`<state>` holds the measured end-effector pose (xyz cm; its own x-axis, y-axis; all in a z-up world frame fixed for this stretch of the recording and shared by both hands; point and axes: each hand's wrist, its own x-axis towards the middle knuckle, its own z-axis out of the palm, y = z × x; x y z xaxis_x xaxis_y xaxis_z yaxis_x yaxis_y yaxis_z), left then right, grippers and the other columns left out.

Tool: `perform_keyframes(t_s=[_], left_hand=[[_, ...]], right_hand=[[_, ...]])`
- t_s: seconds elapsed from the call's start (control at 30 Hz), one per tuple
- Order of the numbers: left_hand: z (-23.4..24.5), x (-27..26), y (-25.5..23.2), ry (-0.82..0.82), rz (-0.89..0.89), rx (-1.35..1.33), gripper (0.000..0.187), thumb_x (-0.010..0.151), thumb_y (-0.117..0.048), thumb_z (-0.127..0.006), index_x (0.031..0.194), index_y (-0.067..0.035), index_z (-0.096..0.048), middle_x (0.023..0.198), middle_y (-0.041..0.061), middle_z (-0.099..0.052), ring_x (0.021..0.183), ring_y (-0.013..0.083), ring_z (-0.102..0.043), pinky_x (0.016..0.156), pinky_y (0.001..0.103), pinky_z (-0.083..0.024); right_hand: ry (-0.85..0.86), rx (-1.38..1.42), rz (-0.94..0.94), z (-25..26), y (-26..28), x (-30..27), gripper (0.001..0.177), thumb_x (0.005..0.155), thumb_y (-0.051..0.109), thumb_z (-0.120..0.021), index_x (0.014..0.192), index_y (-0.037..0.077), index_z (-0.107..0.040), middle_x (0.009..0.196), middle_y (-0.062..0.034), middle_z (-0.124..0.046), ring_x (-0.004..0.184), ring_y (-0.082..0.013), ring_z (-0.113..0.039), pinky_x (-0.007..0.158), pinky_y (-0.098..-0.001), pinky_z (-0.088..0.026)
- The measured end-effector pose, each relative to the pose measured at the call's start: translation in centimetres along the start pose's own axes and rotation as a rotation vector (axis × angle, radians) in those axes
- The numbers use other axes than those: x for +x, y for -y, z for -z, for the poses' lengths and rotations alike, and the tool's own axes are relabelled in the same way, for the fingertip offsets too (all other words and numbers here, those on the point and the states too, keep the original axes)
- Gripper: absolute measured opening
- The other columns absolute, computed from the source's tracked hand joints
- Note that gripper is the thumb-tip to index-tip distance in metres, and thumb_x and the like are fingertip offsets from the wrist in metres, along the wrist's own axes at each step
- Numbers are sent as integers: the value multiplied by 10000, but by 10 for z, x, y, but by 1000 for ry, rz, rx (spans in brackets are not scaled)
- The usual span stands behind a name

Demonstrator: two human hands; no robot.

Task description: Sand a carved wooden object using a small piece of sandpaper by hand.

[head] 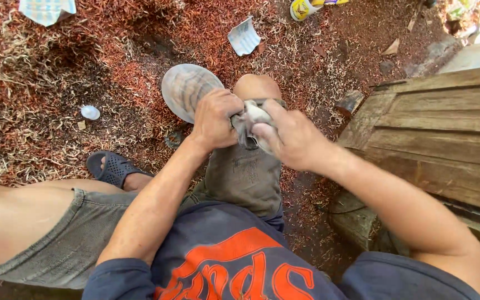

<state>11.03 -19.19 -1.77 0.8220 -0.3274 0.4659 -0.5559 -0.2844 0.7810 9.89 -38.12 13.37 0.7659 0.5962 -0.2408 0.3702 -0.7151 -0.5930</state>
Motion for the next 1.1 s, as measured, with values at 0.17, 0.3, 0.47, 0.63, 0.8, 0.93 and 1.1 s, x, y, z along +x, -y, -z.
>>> perform_keyframes(t_s=[0.17,0.3,0.47,0.63,0.8,0.93,1.1], left_hand=[[-3,-8,-8,-45,0,77,173,746,-183,-770,796,-105,-624,836,79,-665,878,307,-656,869,429,-532],[7,0,-13,92,-75,73,273,653,-243,-789,822,-66,-669,866,104,-686,878,325,-643,833,447,-510],[11,3,0,45,-136,34,355,650,-330,-821,828,-62,-671,874,109,-680,886,329,-644,837,453,-510],[3,-2,-4,-59,-31,50,199,736,-217,-789,766,-105,-627,829,71,-653,844,300,-665,823,432,-534],[1,8,-23,36,-87,24,264,675,-261,-795,791,-93,-629,809,75,-626,823,314,-642,806,436,-523],[0,10,-19,127,-115,29,308,630,-308,-819,767,-99,-639,763,72,-621,782,310,-634,755,436,-502],[-8,6,-13,-94,-16,53,262,775,-277,-834,774,-106,-634,803,74,-650,821,283,-640,786,425,-502]], right_hand=[[158,199,-232,13,-2,9,275,996,327,-633,1023,58,-584,750,-150,-685,666,-318,-728,599,-462,-562],[541,-468,136,47,15,44,241,1002,319,-607,1019,80,-626,709,-123,-687,605,-302,-694,527,-475,-555],[449,-708,453,25,12,34,155,988,233,-606,1021,89,-652,674,-119,-690,554,-292,-671,489,-452,-544],[321,498,-440,-13,-28,-5,333,1045,334,-587,883,57,-673,640,-117,-673,561,-265,-654,511,-407,-549],[522,-166,78,42,-12,36,333,944,429,-594,889,109,-664,598,-91,-638,485,-285,-644,441,-439,-513],[393,-522,517,47,-10,50,206,941,286,-554,949,112,-665,591,-75,-627,489,-244,-648,405,-404,-498],[165,82,77,-1,-23,0,182,1005,194,-512,936,78,-634,651,-56,-646,546,-187,-671,486,-349,-532]])
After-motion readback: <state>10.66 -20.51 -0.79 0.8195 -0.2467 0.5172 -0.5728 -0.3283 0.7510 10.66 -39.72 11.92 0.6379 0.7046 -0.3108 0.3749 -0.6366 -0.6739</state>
